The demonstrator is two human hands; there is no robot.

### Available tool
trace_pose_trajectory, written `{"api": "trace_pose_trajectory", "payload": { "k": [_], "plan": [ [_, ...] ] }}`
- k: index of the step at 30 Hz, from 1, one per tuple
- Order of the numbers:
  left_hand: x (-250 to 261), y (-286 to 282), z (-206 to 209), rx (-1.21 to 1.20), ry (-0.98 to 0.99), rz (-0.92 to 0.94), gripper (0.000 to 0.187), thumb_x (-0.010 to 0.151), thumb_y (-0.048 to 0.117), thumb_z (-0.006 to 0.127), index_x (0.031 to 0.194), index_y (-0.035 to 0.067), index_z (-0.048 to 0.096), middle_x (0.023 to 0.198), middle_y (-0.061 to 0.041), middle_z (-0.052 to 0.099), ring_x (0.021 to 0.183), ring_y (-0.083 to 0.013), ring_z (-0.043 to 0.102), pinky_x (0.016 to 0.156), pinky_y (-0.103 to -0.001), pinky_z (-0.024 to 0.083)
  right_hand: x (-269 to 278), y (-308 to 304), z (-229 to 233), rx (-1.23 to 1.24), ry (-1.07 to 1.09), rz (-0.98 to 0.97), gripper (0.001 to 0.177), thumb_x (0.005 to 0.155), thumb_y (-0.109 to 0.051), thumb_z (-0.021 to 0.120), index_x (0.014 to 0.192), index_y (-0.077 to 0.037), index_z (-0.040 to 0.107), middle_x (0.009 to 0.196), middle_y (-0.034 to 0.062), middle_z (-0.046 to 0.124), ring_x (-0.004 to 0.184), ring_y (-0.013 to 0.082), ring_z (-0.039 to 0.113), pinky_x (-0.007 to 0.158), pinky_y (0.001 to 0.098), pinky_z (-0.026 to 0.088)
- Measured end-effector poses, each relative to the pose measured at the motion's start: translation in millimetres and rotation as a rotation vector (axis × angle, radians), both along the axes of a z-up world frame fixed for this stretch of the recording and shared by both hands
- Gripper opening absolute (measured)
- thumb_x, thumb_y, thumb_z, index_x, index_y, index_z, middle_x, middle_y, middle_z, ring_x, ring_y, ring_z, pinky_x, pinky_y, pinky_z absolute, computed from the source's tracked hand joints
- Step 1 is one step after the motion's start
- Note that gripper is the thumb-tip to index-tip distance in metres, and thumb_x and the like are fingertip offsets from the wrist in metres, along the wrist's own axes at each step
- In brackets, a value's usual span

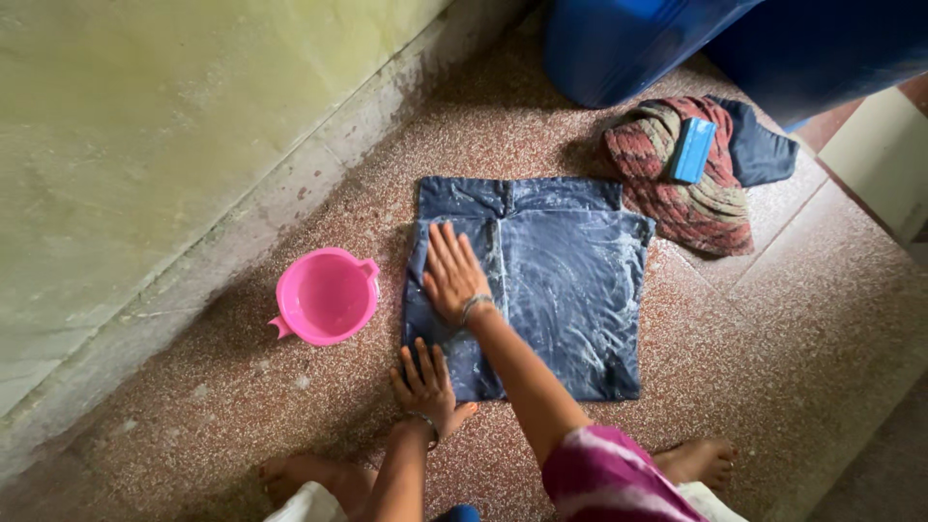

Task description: The person is washing a pair of blue jeans by hand on a tiled floor. They repeatedly rub the fabric with soapy hands, fold the garment, and press down on it to work the soap into the material. A pink cup and a blue bucket are nearby.

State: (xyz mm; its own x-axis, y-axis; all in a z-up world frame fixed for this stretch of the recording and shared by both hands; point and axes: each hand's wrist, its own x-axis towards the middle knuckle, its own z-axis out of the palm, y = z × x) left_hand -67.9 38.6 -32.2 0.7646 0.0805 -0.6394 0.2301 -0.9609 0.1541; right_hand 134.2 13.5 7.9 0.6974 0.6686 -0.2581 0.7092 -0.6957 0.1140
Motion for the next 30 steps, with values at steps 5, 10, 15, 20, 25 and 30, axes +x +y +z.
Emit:
{"api": "trace_pose_trajectory", "payload": {
  "k": [5,10,15,20,25,30],
  "plan": [
    [7.1,-1.4,18.3,-0.036,0.050,0.081,0.139,0.075,0.076,0.071,0.160,-0.001,-0.009,0.169,-0.026,-0.019,0.153,-0.0485,-0.022,0.120,-0.068,-0.007,-62.0,-51.7,-11.8,0.141,0.193,0.159,0.074,0.105,-0.051,0.027,0.162,-0.006,0.014,0.172,0.0106,0.003,0.158,0.0266,-0.002,0.128,0.0428,-0.002],
    [3.8,11.0,42.2,-0.112,-0.038,0.108,0.130,0.076,0.059,0.078,0.161,0.003,-0.003,0.169,-0.022,-0.016,0.154,-0.0443,-0.019,0.122,-0.064,-0.007,-122.2,-101.6,0.5,0.142,0.286,0.226,0.074,0.104,-0.051,0.027,0.160,-0.004,0.015,0.170,0.0119,0.005,0.156,0.0254,-0.001,0.124,0.0432,-0.002],
    [-13.0,4.2,-16.0,0.041,-0.356,0.051,0.095,0.082,0.034,0.078,0.155,-0.003,0.029,0.167,-0.031,0.007,0.155,-0.0451,0.004,0.125,-0.058,0.006,-156.4,-135.9,6.8,0.388,0.406,0.164,0.071,0.107,-0.050,0.028,0.161,-0.004,0.025,0.172,0.0134,0.017,0.161,0.0264,0.010,0.130,0.0395,0.004],
    [-8.5,-14.7,-65.5,0.276,-0.451,0.070,0.073,0.090,0.026,0.073,0.148,-0.005,0.043,0.162,-0.033,0.022,0.152,-0.0529,0.013,0.122,-0.060,0.012,-137.2,-111.4,-14.1,0.552,0.255,0.072,0.068,0.107,-0.041,0.033,0.161,0.000,0.026,0.170,0.0177,0.020,0.159,0.0305,0.012,0.128,0.0459,0.006],
    [21.4,-2.2,-2.5,0.029,0.116,0.011,0.088,0.086,0.036,0.074,0.153,-0.003,0.033,0.164,-0.032,0.014,0.151,-0.0543,0.006,0.121,-0.063,0.009,-75.6,-68.1,-29.0,0.432,0.147,0.239,0.070,0.106,-0.047,0.038,0.161,-0.006,0.027,0.170,0.0136,0.022,0.158,0.0304,0.015,0.127,0.0466,0.008],
    [23.9,-2.5,25.3,0.088,0.189,-0.031,0.104,0.082,0.046,0.076,0.158,0.000,0.023,0.166,-0.031,0.006,0.151,-0.0557,-0.001,0.120,-0.066,0.006,-22.5,-12.7,-29.9,0.281,0.181,0.159,0.076,0.098,-0.053,0.036,0.159,-0.010,0.025,0.170,0.0084,0.019,0.156,0.0245,0.013,0.127,0.0470,0.006]
  ]
}}
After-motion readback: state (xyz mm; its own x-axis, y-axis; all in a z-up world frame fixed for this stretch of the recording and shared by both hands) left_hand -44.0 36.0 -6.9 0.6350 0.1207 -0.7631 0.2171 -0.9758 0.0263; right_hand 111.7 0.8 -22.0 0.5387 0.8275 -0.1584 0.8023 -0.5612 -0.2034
